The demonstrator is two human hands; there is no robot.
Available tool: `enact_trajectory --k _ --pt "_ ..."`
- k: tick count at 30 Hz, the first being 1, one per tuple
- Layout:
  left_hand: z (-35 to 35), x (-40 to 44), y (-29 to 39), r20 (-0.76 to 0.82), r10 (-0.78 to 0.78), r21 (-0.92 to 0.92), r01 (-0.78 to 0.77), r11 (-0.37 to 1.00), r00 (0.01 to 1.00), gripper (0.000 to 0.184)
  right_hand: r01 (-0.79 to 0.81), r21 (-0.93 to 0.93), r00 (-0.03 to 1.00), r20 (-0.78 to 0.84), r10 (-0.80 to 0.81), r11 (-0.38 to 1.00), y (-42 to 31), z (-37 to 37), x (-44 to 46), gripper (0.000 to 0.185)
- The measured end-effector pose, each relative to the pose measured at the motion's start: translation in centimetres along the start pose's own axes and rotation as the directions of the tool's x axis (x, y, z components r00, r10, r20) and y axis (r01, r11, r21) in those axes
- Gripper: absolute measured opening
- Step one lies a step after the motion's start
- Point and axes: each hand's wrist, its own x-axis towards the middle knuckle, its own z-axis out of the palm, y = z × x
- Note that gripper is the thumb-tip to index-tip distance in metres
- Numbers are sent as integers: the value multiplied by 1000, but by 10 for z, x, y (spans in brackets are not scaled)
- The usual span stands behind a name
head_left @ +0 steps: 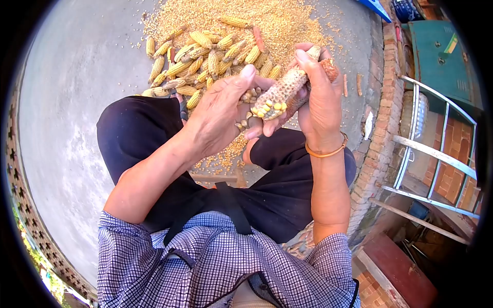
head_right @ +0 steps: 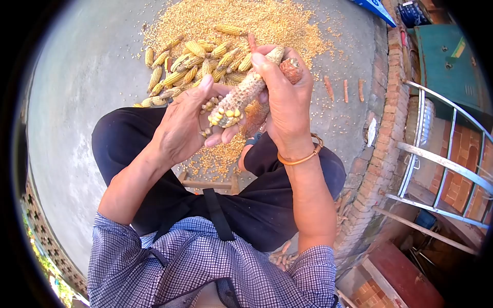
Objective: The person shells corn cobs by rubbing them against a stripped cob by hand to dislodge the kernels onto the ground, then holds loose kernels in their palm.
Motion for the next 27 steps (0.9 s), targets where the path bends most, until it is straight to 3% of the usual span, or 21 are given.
enact_trajectory --k 5,10,14,19,22,27 --pt "-8 2 4 21 -95 -181 97 979 995 73 -12 108 999 -32 16 994 0 -16 10 26" --pt "-5 1 10 110 -51 -321 84 943 993 83 25 227 1000 -23 -21 973 -3 -32 19 24" --pt "-7 -1 15 150 -30 -409 90 908 988 89 9 189 993 -120 14 982 -4 -25 20 20" --pt "-7 -2 17 148 -24 -410 83 908 989 92 -13 270 991 -125 49 963 -1 -29 22 20" --pt "-6 -3 18 147 -6 -396 65 916 989 93 -25 271 999 -29 34 962 0 -40 24 24" --pt "-7 -3 18 184 38 -463 53 885 982 94 1 291 996 -87 26 957 -3 -35 24 24"
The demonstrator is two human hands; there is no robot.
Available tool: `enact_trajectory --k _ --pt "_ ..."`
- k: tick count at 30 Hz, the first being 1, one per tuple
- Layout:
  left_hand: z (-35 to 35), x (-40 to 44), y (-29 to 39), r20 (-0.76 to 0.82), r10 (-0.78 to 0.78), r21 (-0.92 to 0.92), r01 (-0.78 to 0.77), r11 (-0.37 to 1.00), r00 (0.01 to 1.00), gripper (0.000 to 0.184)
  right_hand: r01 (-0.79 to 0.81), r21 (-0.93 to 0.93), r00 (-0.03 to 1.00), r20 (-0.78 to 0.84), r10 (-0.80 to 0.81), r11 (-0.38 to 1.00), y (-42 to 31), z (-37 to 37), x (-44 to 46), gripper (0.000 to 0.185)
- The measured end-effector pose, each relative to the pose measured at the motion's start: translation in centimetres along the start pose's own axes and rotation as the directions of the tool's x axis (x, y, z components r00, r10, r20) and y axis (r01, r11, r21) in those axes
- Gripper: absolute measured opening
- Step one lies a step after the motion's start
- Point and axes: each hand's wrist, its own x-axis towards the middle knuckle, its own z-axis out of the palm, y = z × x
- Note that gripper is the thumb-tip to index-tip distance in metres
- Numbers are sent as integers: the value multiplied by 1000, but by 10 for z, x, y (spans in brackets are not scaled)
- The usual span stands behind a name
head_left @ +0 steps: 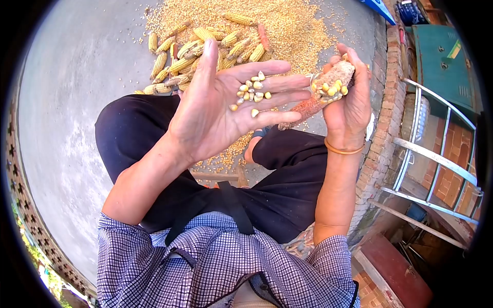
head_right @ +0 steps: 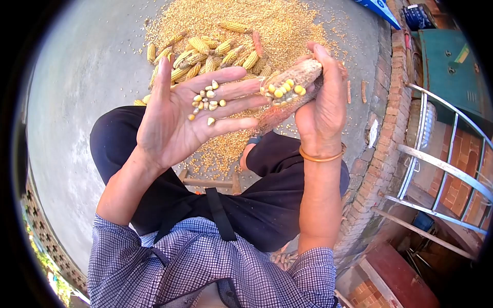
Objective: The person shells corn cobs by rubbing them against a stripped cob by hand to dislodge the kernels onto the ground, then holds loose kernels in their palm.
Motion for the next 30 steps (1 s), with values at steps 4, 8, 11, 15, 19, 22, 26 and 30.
enact_trajectory --k 4,8,11,15,19,22,26,30 --pt "1 0 -1 20 47 -92 -45 995 999 94 18 -9 999 -47 -19 1000 -2 1 1 25" --pt "3 0 -1 44 84 -132 -77 988 996 95 17 -16 997 -75 -18 1000 -3 3 0 26" --pt "6 -1 -1 80 88 -120 -78 990 993 97 29 -10 996 -80 -29 1000 -2 1 2 26" --pt "9 -2 2 106 85 -176 -65 982 991 97 17 6 996 -84 -17 1000 -3 2 2 27" --pt "7 -3 3 139 90 -206 -61 977 986 97 -1 34 996 -94 4 999 -5 4 2 28" --pt "6 -4 4 175 105 -193 -71 979 979 88 0 60 996 -86 5 998 -4 2 3 28" --pt "9 -5 4 103 165 -36 -163 986 981 67 -10 46 997 -79 13 999 -4 2 2 26" --pt "9 -4 8 76 183 88 -189 978 980 77 -12 16 994 -107 14 1000 -3 6 1 24"
